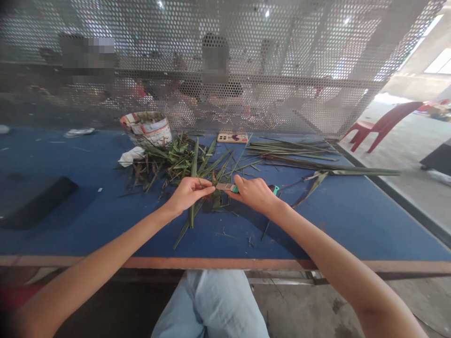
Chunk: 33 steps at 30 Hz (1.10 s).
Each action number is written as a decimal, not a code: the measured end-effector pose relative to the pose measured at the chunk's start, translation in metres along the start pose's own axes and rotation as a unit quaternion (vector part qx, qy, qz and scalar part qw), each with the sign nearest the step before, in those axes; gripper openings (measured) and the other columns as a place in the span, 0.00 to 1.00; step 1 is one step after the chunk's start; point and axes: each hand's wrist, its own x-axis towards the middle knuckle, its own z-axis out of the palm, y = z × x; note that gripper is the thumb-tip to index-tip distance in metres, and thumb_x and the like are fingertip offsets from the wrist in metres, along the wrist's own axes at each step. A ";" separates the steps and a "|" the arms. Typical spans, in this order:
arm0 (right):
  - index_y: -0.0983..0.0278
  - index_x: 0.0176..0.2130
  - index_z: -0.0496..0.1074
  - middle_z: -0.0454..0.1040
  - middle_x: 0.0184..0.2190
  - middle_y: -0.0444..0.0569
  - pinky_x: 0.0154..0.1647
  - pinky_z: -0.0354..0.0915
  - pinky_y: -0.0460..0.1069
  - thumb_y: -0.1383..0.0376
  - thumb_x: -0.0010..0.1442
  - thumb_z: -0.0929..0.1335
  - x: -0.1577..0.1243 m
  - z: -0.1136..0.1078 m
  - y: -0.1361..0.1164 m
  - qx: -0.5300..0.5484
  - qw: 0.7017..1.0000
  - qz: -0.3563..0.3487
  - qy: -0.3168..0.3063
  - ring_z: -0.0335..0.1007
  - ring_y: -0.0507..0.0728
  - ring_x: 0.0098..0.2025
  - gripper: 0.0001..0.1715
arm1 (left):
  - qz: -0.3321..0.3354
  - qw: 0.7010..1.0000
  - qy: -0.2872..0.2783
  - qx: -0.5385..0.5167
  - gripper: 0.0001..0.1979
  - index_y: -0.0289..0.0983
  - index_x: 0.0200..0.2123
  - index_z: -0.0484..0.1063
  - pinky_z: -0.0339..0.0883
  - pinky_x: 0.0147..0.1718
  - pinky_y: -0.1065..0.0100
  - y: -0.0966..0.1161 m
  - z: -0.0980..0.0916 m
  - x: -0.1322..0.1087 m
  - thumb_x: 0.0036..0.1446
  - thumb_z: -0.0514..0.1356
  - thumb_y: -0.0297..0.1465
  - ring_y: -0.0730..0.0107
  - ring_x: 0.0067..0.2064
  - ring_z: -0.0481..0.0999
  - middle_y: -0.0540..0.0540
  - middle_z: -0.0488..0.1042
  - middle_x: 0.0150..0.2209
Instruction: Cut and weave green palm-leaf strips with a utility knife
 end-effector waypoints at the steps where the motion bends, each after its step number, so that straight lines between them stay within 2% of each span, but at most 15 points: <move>1: 0.67 0.39 0.63 0.75 0.25 0.52 0.22 0.35 0.48 0.48 0.67 0.54 0.000 0.000 -0.002 0.003 1.000 0.005 -0.006 0.70 0.57 0.23 0.26 | 0.000 1.000 -0.001 -0.002 0.06 0.37 0.28 0.78 0.69 0.28 0.68 0.000 0.000 0.000 0.49 0.65 0.34 0.68 0.26 0.76 0.46 0.77 0.24; 8: 0.67 0.40 0.63 0.76 0.26 0.51 0.22 0.36 0.48 0.49 0.67 0.54 0.001 0.002 -0.007 0.016 1.000 0.022 -0.009 0.71 0.57 0.24 0.25 | -0.007 0.999 0.018 -0.028 0.07 0.36 0.29 0.78 0.70 0.30 0.69 -0.001 0.004 -0.002 0.49 0.65 0.34 0.69 0.27 0.75 0.47 0.77 0.24; 13: 0.67 0.40 0.63 0.76 0.27 0.52 0.23 0.36 0.48 0.48 0.67 0.51 0.001 0.004 -0.005 0.003 1.000 0.016 0.004 0.70 0.57 0.24 0.28 | -0.001 1.000 -0.006 -0.009 0.08 0.34 0.31 0.77 0.71 0.30 0.70 0.000 0.003 -0.002 0.52 0.63 0.34 0.70 0.27 0.76 0.46 0.78 0.26; 19: 0.67 0.40 0.64 0.76 0.27 0.52 0.24 0.37 0.48 0.47 0.67 0.53 0.002 0.003 0.002 -0.001 1.000 -0.004 0.018 0.69 0.55 0.24 0.27 | 0.003 1.000 -0.026 0.011 0.06 0.34 0.31 0.77 0.70 0.30 0.71 0.000 0.001 0.000 0.52 0.63 0.30 0.71 0.27 0.76 0.47 0.78 0.26; 26: 0.67 0.38 0.64 0.75 0.26 0.52 0.24 0.36 0.49 0.48 0.67 0.54 0.002 0.003 0.006 -0.006 0.999 -0.026 0.042 0.69 0.55 0.24 0.26 | 0.034 0.997 -0.052 0.044 0.07 0.34 0.30 0.78 0.70 0.30 0.70 -0.004 -0.003 0.002 0.52 0.62 0.32 0.70 0.29 0.77 0.46 0.78 0.27; 33: 0.67 0.38 0.63 0.75 0.25 0.52 0.24 0.36 0.49 0.48 0.68 0.51 0.001 0.002 0.006 -0.022 0.999 -0.030 0.039 0.68 0.55 0.24 0.29 | 0.030 0.996 -0.057 0.066 0.07 0.34 0.29 0.78 0.69 0.29 0.72 0.000 -0.005 0.001 0.52 0.63 0.33 0.71 0.28 0.76 0.46 0.78 0.26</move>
